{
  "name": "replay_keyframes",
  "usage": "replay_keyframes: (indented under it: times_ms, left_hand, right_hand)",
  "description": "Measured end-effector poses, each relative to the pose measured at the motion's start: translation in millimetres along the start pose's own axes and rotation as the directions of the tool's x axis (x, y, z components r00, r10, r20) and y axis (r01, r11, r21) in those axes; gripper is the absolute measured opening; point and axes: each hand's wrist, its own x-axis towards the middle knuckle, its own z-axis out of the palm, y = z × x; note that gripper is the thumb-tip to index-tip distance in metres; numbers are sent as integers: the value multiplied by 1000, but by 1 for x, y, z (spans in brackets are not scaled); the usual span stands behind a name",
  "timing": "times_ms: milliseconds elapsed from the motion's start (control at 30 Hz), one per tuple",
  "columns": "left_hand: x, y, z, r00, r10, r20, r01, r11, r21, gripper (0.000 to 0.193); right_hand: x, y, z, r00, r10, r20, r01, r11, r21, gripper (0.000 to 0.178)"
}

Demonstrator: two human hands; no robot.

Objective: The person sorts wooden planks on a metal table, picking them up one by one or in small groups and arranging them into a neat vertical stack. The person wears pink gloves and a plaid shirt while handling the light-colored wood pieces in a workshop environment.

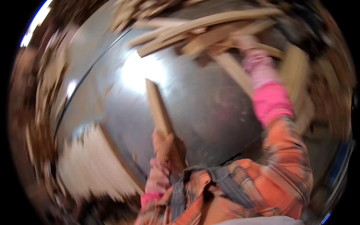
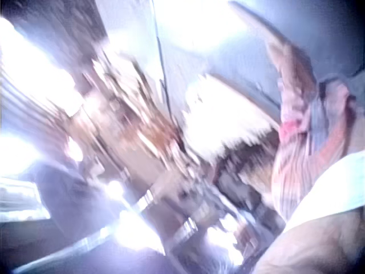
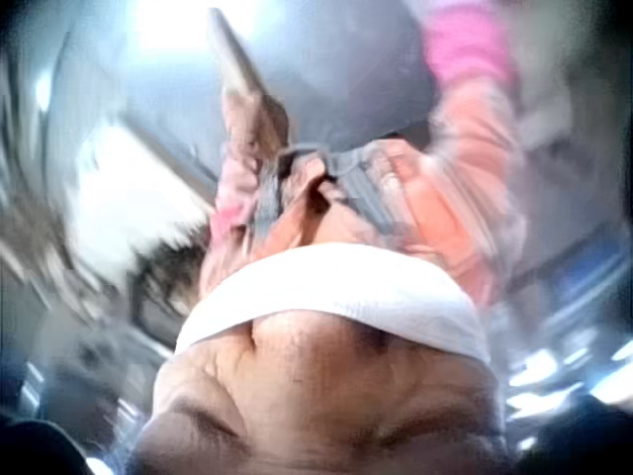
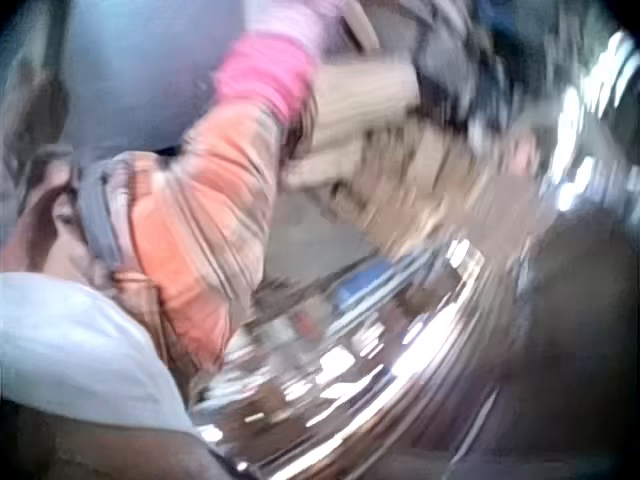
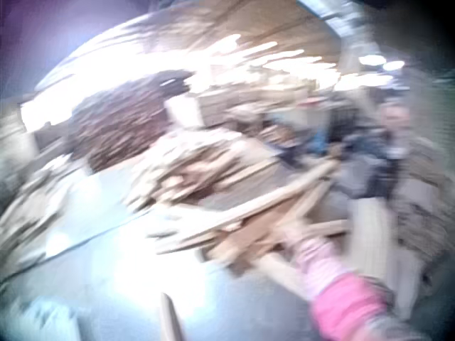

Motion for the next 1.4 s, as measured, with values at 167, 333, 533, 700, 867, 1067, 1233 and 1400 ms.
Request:
replay_keyframes:
  times_ms: [167,333,533,700,867,1067,1233,1400]
  left_hand:
    - [19,-4,0,996,-84,-17,85,954,286,71]
    - [0,-12,-17,963,-257,-83,270,900,343,77]
    - [-23,-15,-15,939,-317,-132,341,902,263,74]
    - [-16,-34,-2,966,-210,-154,242,942,232,68]
    - [-29,-44,-42,935,-315,-162,345,914,215,70]
    - [-44,-65,-61,897,-316,-309,374,915,152,100]
    - [-39,-44,-87,881,-427,-206,473,812,342,91]
    - [-54,-101,-137,987,-109,115,150,405,-902,75]
  right_hand:
    - [85,86,123,796,380,470,-504,-12,863,65]
    - [108,108,193,820,31,571,-470,-532,704,41]
    - [-81,62,183,834,-65,548,-415,-728,546,35]
    - [-274,-89,77,874,-212,437,-484,-322,813,64]
    - [-327,-210,5,763,-405,504,-518,83,851,52]
    - [-382,-352,-34,576,-606,549,-127,597,792,68]
    - [-387,-395,-41,392,-709,586,-5,635,772,73]
    - [-358,-368,-32,597,-723,347,16,444,896,49]
